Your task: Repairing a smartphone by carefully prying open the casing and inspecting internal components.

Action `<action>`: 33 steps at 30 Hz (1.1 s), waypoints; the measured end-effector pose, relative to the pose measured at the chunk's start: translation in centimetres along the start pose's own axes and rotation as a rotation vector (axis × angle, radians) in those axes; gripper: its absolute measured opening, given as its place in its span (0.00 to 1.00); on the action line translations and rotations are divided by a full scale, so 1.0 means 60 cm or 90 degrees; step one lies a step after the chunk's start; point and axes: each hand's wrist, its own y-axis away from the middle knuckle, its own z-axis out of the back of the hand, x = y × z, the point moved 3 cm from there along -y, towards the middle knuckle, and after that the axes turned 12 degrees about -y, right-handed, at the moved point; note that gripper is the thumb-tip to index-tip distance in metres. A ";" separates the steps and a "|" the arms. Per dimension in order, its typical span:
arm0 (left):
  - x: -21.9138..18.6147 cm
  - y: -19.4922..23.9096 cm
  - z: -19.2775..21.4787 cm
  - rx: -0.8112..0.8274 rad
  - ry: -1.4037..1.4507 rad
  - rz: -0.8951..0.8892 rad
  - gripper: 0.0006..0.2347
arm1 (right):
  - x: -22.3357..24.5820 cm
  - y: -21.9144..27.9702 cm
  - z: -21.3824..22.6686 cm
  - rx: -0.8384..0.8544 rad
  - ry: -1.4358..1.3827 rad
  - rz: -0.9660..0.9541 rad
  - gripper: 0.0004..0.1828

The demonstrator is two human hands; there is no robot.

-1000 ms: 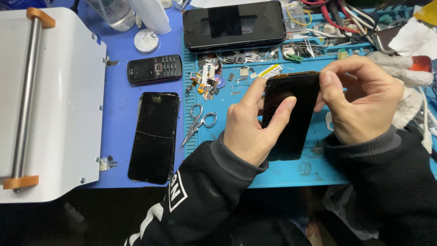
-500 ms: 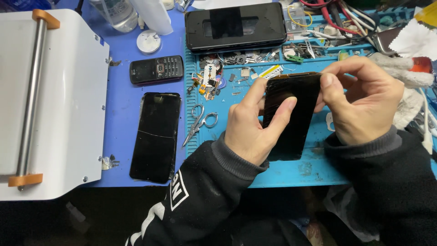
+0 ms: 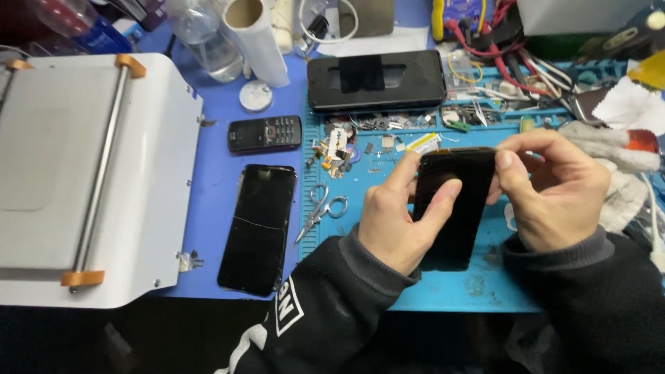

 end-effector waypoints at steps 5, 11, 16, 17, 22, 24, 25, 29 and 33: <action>0.005 0.002 -0.002 0.005 0.004 0.002 0.15 | -0.006 -0.003 0.005 -0.011 -0.025 -0.022 0.07; 0.005 0.001 -0.004 0.009 -0.001 -0.002 0.14 | -0.011 -0.003 0.005 -0.025 -0.004 -0.011 0.06; 0.004 0.000 -0.003 0.017 0.005 0.007 0.14 | -0.010 -0.002 0.008 0.001 -0.013 0.009 0.07; 0.002 0.000 -0.003 0.015 0.000 0.004 0.15 | -0.009 -0.002 0.009 0.001 -0.023 0.006 0.07; 0.002 0.000 -0.002 0.026 0.015 0.014 0.15 | -0.001 -0.006 0.007 -0.006 -0.044 -0.001 0.07; 0.001 0.001 -0.002 0.016 -0.011 0.016 0.15 | -0.005 -0.008 0.008 -0.017 -0.011 -0.005 0.06; 0.004 0.001 -0.003 0.016 -0.011 0.017 0.15 | -0.006 -0.007 0.007 -0.017 -0.011 -0.006 0.06; 0.009 0.002 -0.005 0.003 0.009 -0.006 0.14 | -0.006 -0.001 0.002 -0.021 0.017 -0.006 0.06; 0.004 0.000 -0.004 0.002 0.010 -0.002 0.14 | -0.005 0.002 0.004 -0.004 0.015 0.005 0.06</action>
